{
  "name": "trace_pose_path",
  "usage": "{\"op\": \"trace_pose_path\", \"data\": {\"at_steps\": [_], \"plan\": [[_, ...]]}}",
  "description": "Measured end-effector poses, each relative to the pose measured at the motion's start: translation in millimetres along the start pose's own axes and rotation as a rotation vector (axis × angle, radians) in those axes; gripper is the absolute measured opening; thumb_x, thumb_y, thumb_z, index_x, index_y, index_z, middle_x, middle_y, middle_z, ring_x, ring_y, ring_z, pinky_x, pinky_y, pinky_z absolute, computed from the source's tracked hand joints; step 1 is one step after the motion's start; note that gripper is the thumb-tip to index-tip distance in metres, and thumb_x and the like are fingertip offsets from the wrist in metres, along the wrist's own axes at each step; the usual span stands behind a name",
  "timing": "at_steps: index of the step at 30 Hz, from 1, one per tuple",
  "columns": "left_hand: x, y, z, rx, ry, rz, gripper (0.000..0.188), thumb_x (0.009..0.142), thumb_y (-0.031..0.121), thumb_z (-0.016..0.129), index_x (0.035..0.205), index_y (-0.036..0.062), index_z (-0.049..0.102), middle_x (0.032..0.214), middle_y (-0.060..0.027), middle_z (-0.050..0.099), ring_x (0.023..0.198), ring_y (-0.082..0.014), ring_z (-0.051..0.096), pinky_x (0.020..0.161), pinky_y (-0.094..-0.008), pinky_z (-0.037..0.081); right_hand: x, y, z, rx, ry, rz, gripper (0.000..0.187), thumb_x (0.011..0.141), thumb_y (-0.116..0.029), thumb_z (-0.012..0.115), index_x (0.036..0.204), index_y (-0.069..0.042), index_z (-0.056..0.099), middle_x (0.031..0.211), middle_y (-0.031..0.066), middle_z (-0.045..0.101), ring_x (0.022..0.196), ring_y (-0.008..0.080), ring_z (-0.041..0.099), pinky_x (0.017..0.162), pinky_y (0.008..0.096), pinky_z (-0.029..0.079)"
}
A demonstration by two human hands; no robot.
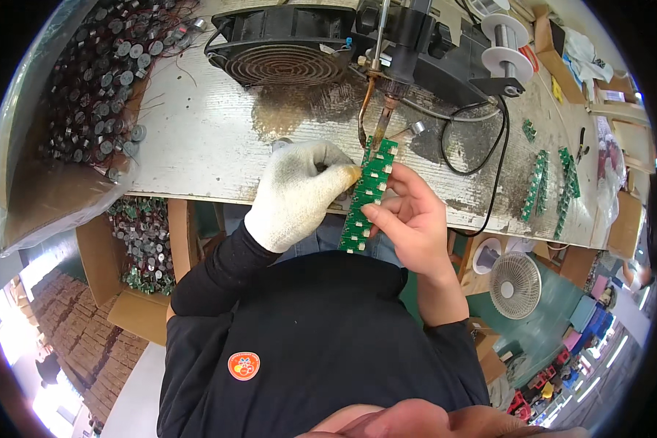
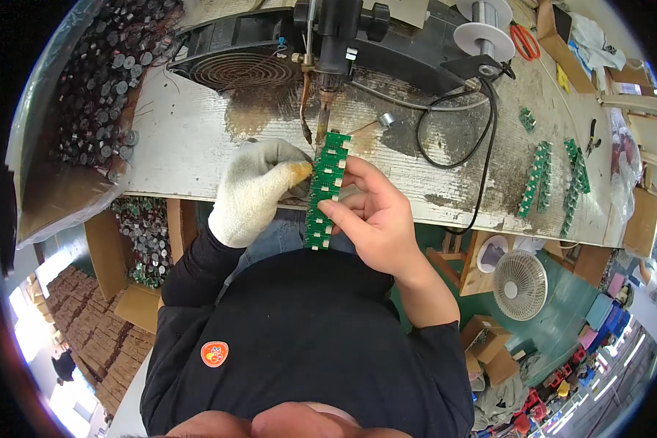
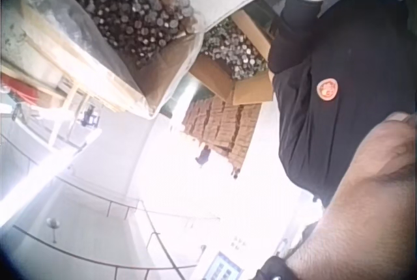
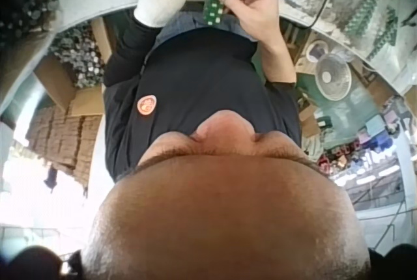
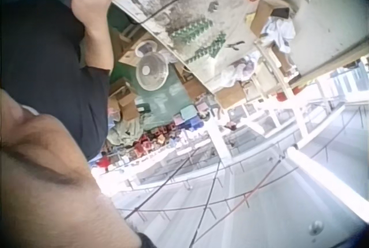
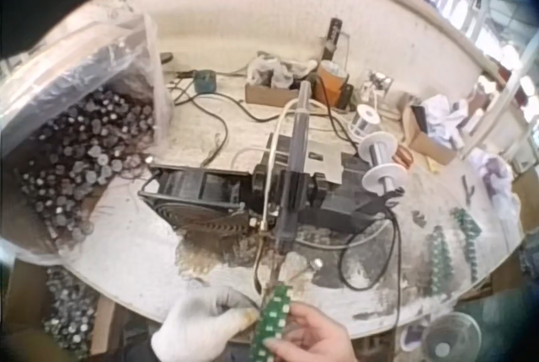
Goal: Soldering electronic components and LEDs onto a printed circuit board at a factory workbench.
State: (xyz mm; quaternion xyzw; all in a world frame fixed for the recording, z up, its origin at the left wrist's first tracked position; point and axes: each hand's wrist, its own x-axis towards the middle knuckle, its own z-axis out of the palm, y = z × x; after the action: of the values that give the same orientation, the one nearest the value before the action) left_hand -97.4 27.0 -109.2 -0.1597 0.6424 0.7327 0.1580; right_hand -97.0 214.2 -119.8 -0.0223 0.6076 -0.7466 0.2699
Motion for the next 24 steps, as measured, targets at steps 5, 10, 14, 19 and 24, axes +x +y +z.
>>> {"op": "trace_pose_path", "data": {"at_steps": [5,10,14,19,24], "plan": [[-0.7,5.4,2.1,-0.1,0.001,-0.037,0.017,0.083,0.01,0.061,0.084,-0.0068,0.063,0.071,-0.0049,0.061,0.063,-0.0073,0.056,0.056,-0.0224,0.046,0.9,-1.9,2.8,0.02,0.008,-0.022,0.052,0.085,0.008,0.06,0.133,0.005,0.039,0.114,0.0121,0.057,0.077,0.011,0.062,0.059,0.0222,0.051],[1.9,7.1,0.9,-0.087,-0.008,-0.038,0.016,0.083,0.009,0.059,0.084,-0.0069,0.063,0.071,-0.0051,0.062,0.062,-0.0073,0.056,0.055,-0.0223,0.047,2.9,2.8,1.7,0.035,0.013,-0.062,0.052,0.085,0.008,0.06,0.132,0.005,0.039,0.114,0.0125,0.057,0.077,0.0116,0.063,0.059,0.0225,0.051],[5.6,4.6,-0.4,0.002,-0.004,0.034,0.017,0.083,0.01,0.059,0.084,-0.0065,0.063,0.071,-0.0054,0.062,0.062,-0.0072,0.056,0.055,-0.0227,0.046,4.1,1.5,1.6,0.038,0.007,-0.09,0.051,0.085,0.008,0.06,0.132,0.005,0.04,0.114,0.0128,0.057,0.077,0.0123,0.063,0.059,0.0224,0.051],[2.9,7.0,2.0,-0.061,0.028,0.007,0.018,0.082,0.011,0.059,0.084,-0.0064,0.064,0.07,-0.0057,0.062,0.063,-0.0075,0.057,0.055,-0.0233,0.047,4.3,-1.7,4.0,0.052,-0.001,-0.094,0.05,0.085,0.008,0.059,0.132,0.004,0.04,0.113,0.0127,0.057,0.078,0.0123,0.063,0.059,0.0223,0.051],[1.2,14.0,3.4,-0.042,0.014,0.008,0.018,0.082,0.011,0.059,0.084,-0.0067,0.064,0.071,-0.0064,0.063,0.062,-0.0086,0.059,0.055,-0.0239,0.049,5.0,-3.7,4.7,0.057,-0.006,-0.096,0.05,0.085,0.007,0.059,0.131,0.004,0.041,0.112,0.012,0.057,0.077,0.012,0.063,0.058,0.0223,0.051]]}}
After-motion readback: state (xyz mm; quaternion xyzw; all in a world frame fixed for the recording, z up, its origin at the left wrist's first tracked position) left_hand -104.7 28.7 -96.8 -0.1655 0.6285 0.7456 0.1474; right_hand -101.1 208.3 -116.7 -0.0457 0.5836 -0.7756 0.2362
